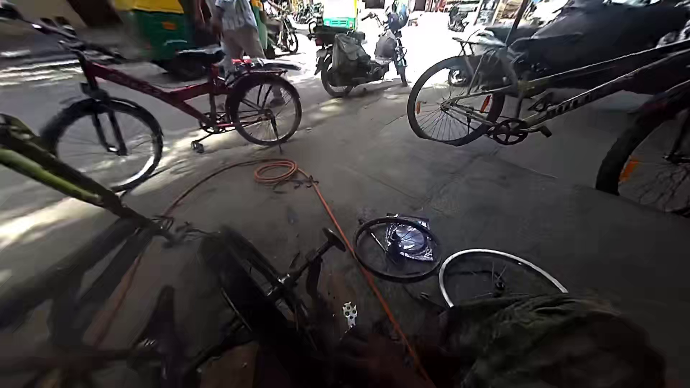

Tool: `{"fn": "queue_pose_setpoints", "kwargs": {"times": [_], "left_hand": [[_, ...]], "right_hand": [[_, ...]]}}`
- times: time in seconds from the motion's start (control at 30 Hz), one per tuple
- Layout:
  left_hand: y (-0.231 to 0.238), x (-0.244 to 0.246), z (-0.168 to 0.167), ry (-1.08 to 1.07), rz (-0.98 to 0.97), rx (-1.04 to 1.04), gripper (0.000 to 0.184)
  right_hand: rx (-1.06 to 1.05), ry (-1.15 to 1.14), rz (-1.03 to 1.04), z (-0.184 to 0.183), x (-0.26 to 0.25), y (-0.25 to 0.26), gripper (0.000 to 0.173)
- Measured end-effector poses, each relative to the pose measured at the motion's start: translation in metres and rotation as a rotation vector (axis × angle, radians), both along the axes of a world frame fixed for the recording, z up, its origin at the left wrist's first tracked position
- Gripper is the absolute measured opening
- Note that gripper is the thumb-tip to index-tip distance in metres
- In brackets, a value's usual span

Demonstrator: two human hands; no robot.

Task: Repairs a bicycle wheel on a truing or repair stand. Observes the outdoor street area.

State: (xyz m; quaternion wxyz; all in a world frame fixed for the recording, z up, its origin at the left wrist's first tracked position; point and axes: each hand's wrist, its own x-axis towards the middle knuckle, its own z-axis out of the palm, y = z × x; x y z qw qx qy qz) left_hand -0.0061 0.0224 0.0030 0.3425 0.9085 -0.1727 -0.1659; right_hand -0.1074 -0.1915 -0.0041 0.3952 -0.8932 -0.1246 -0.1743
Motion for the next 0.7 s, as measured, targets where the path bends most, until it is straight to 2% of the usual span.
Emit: {"fn": "queue_pose_setpoints", "kwargs": {"times": [0.1, 0.23, 0.33, 0.43, 0.47, 0.57, 0.63, 0.7], "left_hand": [[-0.002, 0.001, -0.012, -0.122, 0.111, -0.056, 0.04], [0.006, -0.003, 0.014, -0.169, 0.153, 0.068, 0.054], [0.004, -0.009, 0.044, -0.038, 0.158, 0.08, 0.055], [0.003, -0.011, 0.049, 0.039, 0.141, 0.07, 0.056], [0.001, -0.012, 0.051, 0.069, 0.136, 0.052, 0.054], [-0.002, -0.013, 0.036, 0.104, 0.118, -0.286, 0.032], [-0.018, -0.015, 0.05, 0.197, 0.205, -0.327, 0.023], [-0.017, -0.014, 0.053, 0.201, 0.16, -0.314, 0.023]], "right_hand": [[-0.082, -0.042, 0.002, -0.007, 0.001, 0.002, 0.019], [0.004, -0.046, -0.008, 0.0, -0.003, 0.004, 0.019], [0.077, -0.063, -0.005, 0.001, -0.003, 0.006, 0.016], [0.058, -0.017, -0.014, 0.001, -0.002, 0.007, 0.014], [0.056, -0.01, -0.023, -0.001, 0.0, 0.008, 0.014], [0.043, -0.014, -0.041, -0.009, 0.003, 0.008, 0.012], [0.041, -0.002, -0.028, -0.012, 0.005, 0.008, 0.013], [0.033, 0.009, -0.022, -0.014, 0.005, 0.008, 0.015]]}}
